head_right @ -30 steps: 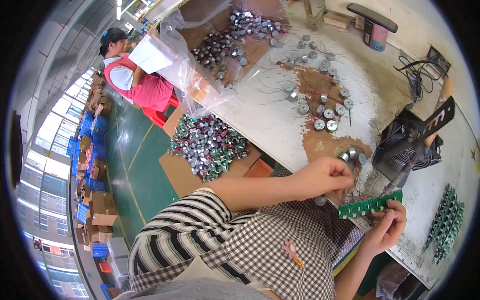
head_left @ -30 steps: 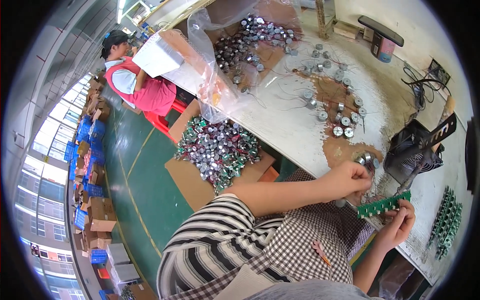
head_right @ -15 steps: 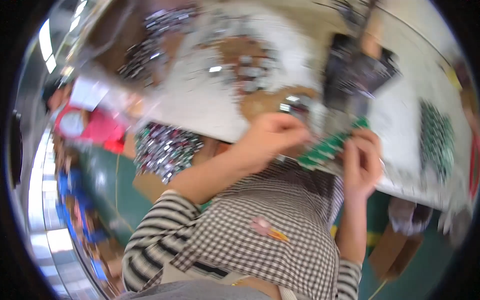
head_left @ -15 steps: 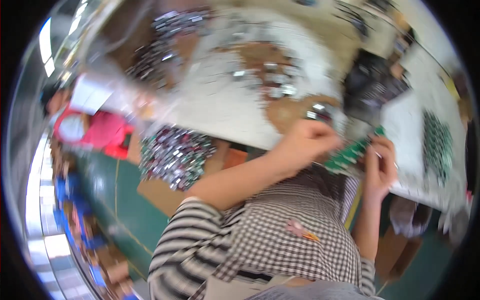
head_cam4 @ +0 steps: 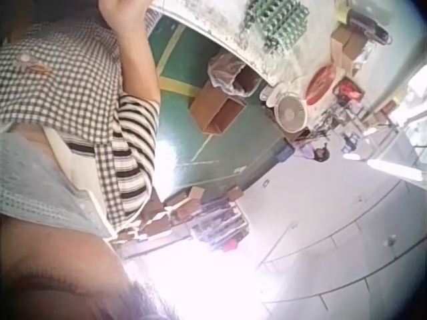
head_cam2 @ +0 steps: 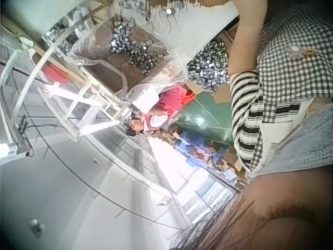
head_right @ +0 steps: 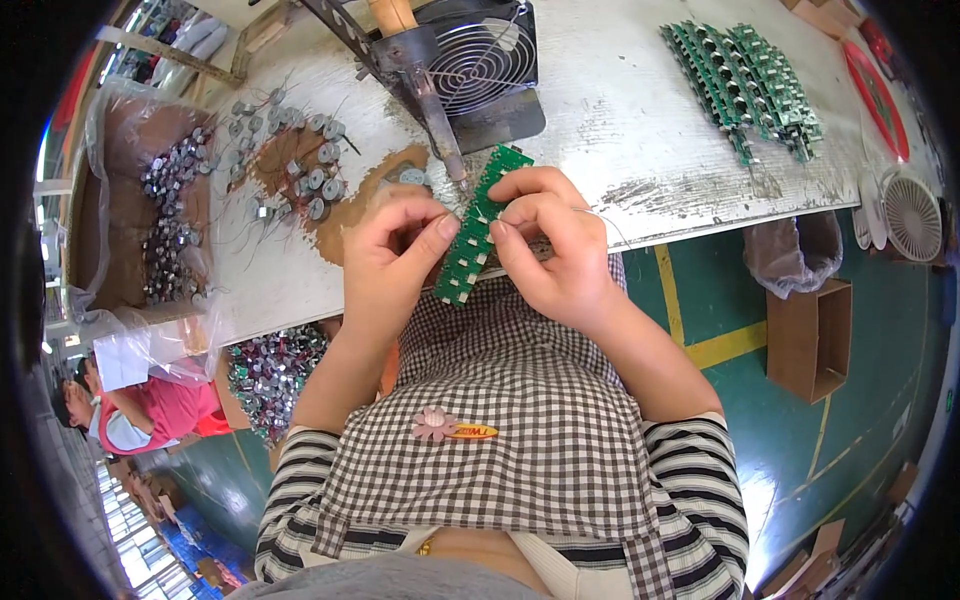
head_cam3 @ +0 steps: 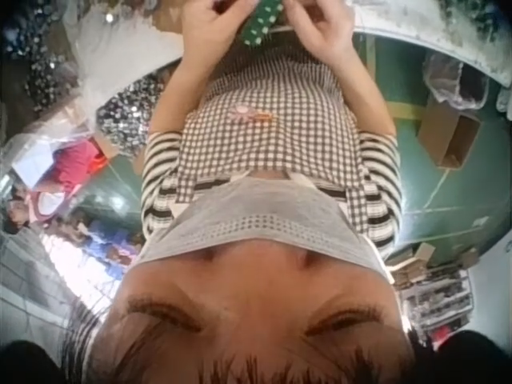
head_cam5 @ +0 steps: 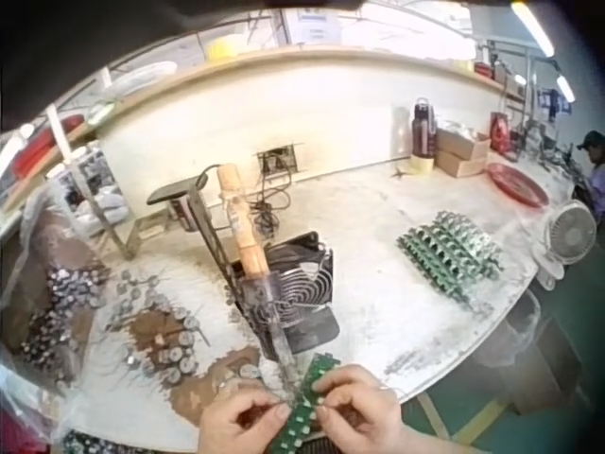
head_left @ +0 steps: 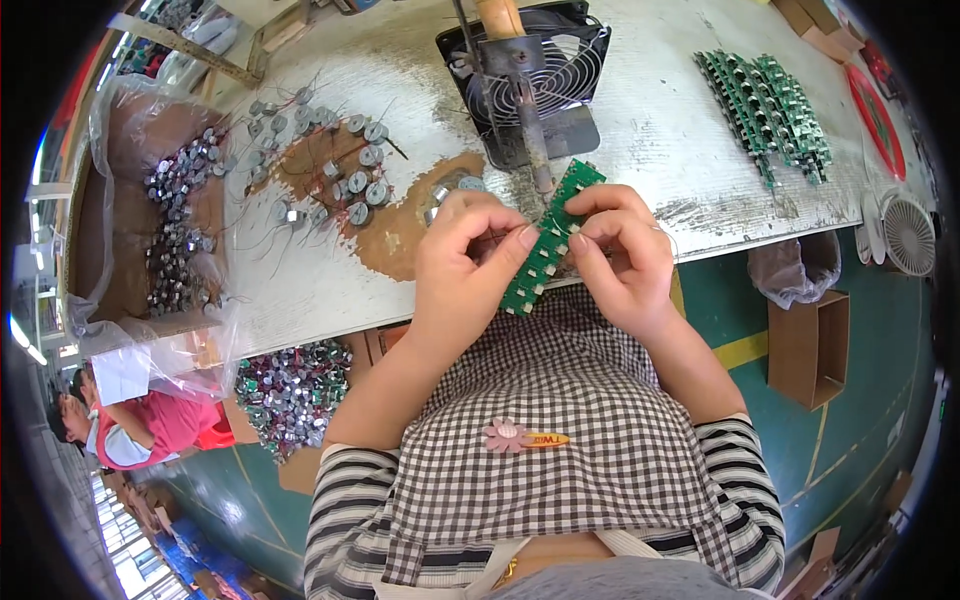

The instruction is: The person solders small electronic components onto a green PCB board using a soldering iron and solder wire.

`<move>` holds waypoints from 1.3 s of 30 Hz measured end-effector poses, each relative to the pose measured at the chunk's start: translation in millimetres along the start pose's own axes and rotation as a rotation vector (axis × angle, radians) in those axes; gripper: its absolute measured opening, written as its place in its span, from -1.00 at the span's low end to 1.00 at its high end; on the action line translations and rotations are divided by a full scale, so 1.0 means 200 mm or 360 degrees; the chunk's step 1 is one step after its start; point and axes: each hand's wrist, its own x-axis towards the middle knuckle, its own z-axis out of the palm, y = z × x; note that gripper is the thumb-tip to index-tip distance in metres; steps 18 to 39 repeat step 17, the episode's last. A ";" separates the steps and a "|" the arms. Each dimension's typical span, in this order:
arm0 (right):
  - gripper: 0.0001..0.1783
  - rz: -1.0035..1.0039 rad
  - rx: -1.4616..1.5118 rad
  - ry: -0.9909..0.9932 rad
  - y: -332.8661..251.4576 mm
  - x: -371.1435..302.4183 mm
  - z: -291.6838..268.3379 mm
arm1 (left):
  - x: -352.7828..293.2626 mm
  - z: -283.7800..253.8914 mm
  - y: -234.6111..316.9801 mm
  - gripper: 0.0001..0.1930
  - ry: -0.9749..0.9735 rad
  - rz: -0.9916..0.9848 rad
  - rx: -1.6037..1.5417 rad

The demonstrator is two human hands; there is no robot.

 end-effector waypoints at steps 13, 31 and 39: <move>-0.87 -0.0174 -0.0178 0.0024 -0.01 0.07 -0.01 | 0.07 0.04 0.07 -0.88 -0.0068 -0.0569 -0.0584; -0.87 -0.0268 -0.0248 -0.0024 -0.04 0.12 -0.02 | 0.07 0.05 0.08 -0.88 -0.0010 -0.0402 -0.0536; -0.87 -0.0268 -0.0248 -0.0024 -0.04 0.12 -0.02 | 0.07 0.05 0.08 -0.88 -0.0010 -0.0402 -0.0536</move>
